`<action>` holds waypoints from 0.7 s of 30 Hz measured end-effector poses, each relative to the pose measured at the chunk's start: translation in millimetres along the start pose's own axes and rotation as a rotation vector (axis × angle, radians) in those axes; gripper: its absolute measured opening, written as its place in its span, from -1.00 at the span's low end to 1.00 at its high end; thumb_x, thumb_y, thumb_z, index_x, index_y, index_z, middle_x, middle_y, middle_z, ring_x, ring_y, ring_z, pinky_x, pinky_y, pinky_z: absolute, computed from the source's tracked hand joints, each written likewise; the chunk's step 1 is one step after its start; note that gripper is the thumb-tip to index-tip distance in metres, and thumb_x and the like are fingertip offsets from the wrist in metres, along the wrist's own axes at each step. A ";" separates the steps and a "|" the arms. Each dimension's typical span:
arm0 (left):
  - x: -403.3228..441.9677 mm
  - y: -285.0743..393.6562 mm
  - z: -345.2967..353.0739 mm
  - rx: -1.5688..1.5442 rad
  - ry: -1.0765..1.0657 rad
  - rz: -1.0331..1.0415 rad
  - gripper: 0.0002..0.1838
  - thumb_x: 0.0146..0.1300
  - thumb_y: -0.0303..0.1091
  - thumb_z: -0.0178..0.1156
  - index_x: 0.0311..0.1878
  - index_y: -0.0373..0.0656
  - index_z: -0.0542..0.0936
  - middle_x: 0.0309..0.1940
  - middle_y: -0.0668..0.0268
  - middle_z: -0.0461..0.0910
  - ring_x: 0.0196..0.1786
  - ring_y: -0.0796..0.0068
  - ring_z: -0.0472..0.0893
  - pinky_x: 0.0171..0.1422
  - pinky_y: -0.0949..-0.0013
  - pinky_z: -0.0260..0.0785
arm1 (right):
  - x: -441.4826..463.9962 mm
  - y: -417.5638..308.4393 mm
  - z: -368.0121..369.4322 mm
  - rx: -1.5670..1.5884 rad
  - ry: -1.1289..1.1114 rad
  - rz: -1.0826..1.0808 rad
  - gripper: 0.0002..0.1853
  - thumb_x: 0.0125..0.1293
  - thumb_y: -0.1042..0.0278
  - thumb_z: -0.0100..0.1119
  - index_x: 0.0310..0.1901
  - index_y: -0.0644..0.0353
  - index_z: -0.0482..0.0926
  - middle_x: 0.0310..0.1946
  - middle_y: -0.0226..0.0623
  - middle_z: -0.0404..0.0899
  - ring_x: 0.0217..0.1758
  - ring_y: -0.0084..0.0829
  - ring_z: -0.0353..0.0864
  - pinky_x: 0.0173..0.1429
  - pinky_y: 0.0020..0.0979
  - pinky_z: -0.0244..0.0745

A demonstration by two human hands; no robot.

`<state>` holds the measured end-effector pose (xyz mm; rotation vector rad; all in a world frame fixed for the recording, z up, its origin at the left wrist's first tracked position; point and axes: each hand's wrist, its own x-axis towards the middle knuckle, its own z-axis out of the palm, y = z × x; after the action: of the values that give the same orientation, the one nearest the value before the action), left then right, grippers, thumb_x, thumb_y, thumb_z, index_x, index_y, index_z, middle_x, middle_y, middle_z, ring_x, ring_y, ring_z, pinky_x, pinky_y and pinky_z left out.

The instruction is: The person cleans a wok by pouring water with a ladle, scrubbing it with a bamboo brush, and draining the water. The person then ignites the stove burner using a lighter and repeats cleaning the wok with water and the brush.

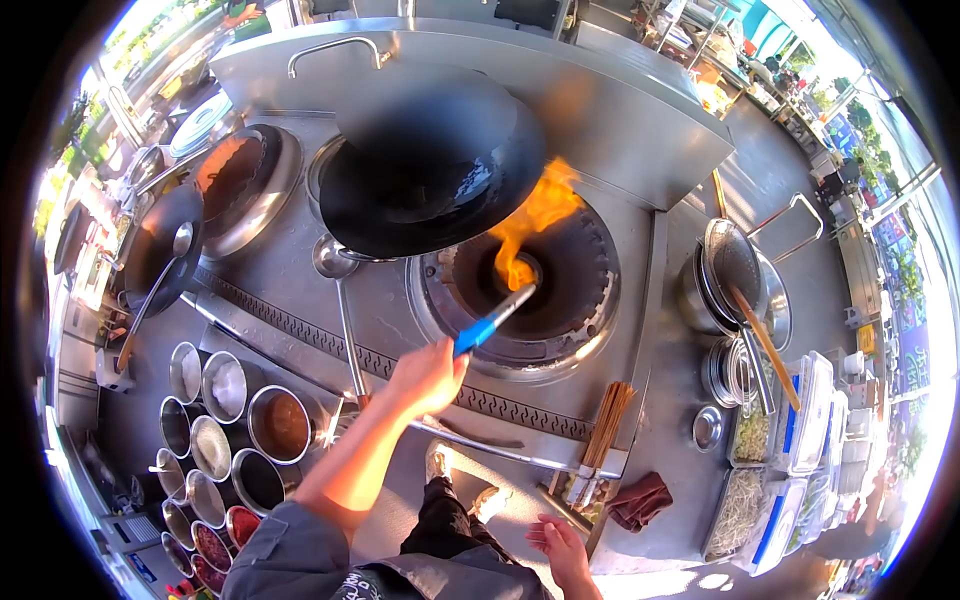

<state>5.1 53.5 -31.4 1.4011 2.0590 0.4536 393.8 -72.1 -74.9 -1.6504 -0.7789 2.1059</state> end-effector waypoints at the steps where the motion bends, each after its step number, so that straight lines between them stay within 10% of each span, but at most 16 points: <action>1: -41.3 -1.1 11.3 -0.159 0.046 0.060 -0.68 0.42 -0.16 -0.02 -0.15 -0.29 0.45 -0.38 -0.08 0.60 -0.31 -0.14 0.62 -0.26 -0.09 0.46 | 4.5 -9.1 12.8 -0.022 -0.082 0.033 -0.59 0.52 0.25 -0.04 0.27 0.28 0.31 0.02 -0.06 0.56 0.04 -0.24 0.61 0.12 -0.32 0.51; 5: -168.8 18.1 93.1 -0.455 0.002 0.215 -0.73 0.36 -0.21 0.12 -0.20 -0.26 0.40 -0.51 -0.04 0.55 -0.48 -0.20 0.57 -0.41 -0.07 0.41 | -0.9 -24.3 70.2 0.097 -0.220 -0.096 -0.57 0.48 0.25 0.03 0.27 0.29 0.33 0.08 -0.04 0.54 0.07 -0.20 0.59 0.16 -0.28 0.50; 7: -203.7 30.8 128.1 -0.648 -0.124 0.253 -0.68 0.34 -0.30 0.12 0.07 -0.29 0.49 -0.09 -0.12 0.58 0.00 -0.07 0.59 0.10 0.11 0.45 | 7.3 -23.5 84.2 0.214 -0.149 -0.072 -0.59 0.45 0.20 0.06 0.20 0.26 0.39 0.00 0.00 0.57 0.16 -0.07 0.53 0.27 -0.11 0.43; 10: -191.4 -18.3 158.2 -0.718 -0.082 0.161 -0.71 0.35 -0.38 0.11 0.07 -0.31 0.52 -0.08 0.02 0.61 0.00 0.23 0.63 0.14 0.28 0.45 | 14.7 -20.5 71.0 0.262 -0.045 -0.094 -0.75 0.43 0.38 0.01 0.06 0.27 0.40 -0.09 0.06 0.60 -0.04 -0.10 0.63 0.11 -0.15 0.54; 12: -162.3 -116.9 235.1 -1.615 0.058 -0.615 -0.84 0.41 -0.42 0.03 -0.04 -0.26 0.52 -0.34 0.23 0.58 -0.34 0.49 0.63 -0.28 0.43 0.47 | 14.4 -16.1 50.0 0.128 0.049 -0.153 -0.79 0.43 0.40 -0.02 0.03 0.26 0.40 -0.16 0.01 0.60 -0.19 -0.12 0.67 -0.03 -0.14 0.59; 14: -133.8 -187.2 251.9 -0.863 0.119 -0.765 -0.80 0.42 -0.33 0.01 -0.01 -0.20 0.48 -0.38 0.23 0.57 -0.48 0.49 0.58 -0.41 0.42 0.43 | 13.3 -12.9 30.9 0.054 0.160 -0.117 -0.80 0.46 0.41 -0.07 0.04 0.24 0.40 -0.21 -0.02 0.60 -0.25 -0.17 0.66 -0.11 -0.21 0.59; 16: -91.1 -287.6 366.4 -0.924 0.247 -0.896 -0.60 0.40 -0.18 0.02 0.17 -0.23 0.46 -0.09 0.08 0.58 -0.11 0.31 0.61 -0.02 0.24 0.46 | 12.3 -7.4 17.2 0.003 0.240 -0.116 -0.80 0.46 0.41 -0.08 0.04 0.23 0.40 -0.23 -0.04 0.61 -0.29 -0.23 0.65 -0.14 -0.25 0.59; 21: -40.7 -315.7 383.8 -0.671 0.309 -0.793 -0.56 0.39 -0.25 0.04 0.28 -0.19 0.37 0.07 0.17 0.53 0.08 0.30 0.54 0.14 0.26 0.42 | 7.6 1.7 -2.5 -0.047 0.367 -0.107 -0.79 0.47 0.38 -0.08 0.04 0.22 0.41 -0.24 -0.08 0.61 -0.34 -0.31 0.64 -0.19 -0.28 0.59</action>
<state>37.8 -125.2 -495.8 0.0986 2.1833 0.9168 394.4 -68.5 -82.2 -1.8991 -0.7789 1.6558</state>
